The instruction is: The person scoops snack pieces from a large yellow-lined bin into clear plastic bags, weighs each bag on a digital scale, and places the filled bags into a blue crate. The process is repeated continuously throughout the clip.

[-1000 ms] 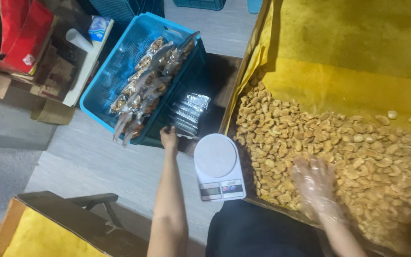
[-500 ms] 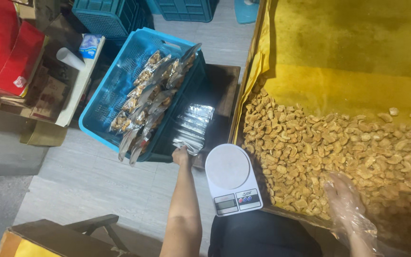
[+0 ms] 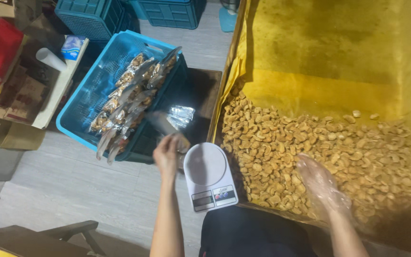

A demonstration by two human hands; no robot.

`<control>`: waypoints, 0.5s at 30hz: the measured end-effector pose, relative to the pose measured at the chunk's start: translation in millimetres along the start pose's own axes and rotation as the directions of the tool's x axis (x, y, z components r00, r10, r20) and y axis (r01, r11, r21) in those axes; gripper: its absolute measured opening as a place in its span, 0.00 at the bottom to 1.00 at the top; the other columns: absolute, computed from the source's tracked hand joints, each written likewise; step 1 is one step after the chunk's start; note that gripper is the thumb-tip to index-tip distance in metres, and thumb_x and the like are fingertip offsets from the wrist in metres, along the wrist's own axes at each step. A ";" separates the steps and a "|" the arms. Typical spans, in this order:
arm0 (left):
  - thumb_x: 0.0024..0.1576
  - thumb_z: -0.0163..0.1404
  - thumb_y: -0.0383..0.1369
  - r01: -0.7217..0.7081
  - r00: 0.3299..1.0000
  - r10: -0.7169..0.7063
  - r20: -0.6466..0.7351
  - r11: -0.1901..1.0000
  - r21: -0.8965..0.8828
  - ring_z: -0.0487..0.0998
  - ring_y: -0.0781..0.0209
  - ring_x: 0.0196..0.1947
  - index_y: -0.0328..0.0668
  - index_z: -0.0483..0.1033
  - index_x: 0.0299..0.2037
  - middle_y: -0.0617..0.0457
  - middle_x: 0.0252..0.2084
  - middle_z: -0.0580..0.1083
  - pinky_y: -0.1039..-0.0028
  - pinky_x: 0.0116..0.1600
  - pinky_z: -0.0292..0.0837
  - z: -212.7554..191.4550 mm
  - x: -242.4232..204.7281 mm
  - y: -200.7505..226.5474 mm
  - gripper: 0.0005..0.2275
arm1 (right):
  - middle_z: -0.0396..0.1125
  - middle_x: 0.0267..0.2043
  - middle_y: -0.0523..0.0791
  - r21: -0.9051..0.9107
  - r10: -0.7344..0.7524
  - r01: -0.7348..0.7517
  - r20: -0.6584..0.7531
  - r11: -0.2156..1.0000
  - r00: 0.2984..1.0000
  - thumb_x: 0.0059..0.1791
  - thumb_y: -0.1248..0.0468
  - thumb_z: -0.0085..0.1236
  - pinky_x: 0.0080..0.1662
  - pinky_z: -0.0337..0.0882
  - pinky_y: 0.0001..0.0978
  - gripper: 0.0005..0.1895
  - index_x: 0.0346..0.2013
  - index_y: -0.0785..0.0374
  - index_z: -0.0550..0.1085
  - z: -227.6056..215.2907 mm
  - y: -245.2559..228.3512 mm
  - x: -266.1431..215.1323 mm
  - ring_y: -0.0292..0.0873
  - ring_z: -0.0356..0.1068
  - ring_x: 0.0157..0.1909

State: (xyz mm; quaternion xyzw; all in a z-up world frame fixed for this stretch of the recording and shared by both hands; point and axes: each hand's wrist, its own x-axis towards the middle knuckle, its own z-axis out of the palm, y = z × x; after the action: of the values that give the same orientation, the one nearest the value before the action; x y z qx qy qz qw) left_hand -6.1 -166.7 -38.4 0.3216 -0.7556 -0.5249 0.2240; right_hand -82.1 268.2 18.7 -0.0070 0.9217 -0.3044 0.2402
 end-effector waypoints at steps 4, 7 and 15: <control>0.58 0.53 0.29 -0.188 0.882 0.208 0.423 0.978 -0.089 0.81 0.69 0.30 0.41 0.84 0.38 0.57 0.33 0.81 0.78 0.36 0.73 92.3 -52.2 76.8 0.05 | 0.60 0.68 0.45 0.362 -0.026 -0.028 0.144 0.932 0.989 0.52 0.45 0.44 0.65 0.59 0.47 0.32 0.69 0.48 0.62 -6.0 -54.5 -11.8 0.48 0.60 0.66; 0.57 0.57 0.33 0.119 0.680 -0.224 0.698 0.973 0.197 0.76 0.64 0.25 0.41 0.80 0.34 0.54 0.28 0.78 0.69 0.31 0.71 151.4 -99.0 100.6 0.05 | 0.72 0.55 0.49 0.650 -0.102 -0.001 0.120 0.760 0.988 0.51 0.53 0.53 0.59 0.70 0.41 0.26 0.63 0.57 0.69 3.6 -75.4 -15.3 0.47 0.71 0.55; 0.52 0.65 0.37 -0.234 0.698 0.128 0.704 0.971 0.055 0.79 0.58 0.28 0.37 0.79 0.29 0.46 0.29 0.79 0.64 0.37 0.75 193.9 -111.6 76.5 0.11 | 0.75 0.48 0.49 0.857 -0.082 0.006 0.043 0.516 0.996 0.53 0.59 0.51 0.42 0.81 0.30 0.13 0.44 0.65 0.77 35.6 -13.4 11.5 0.39 0.77 0.43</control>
State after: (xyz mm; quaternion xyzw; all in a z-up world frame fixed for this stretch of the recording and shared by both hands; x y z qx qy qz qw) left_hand -79.1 58.2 -34.4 0.0395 -0.8470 -0.5279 -0.0489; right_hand -78.1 235.6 -3.7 0.0769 0.6426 -0.7234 0.2405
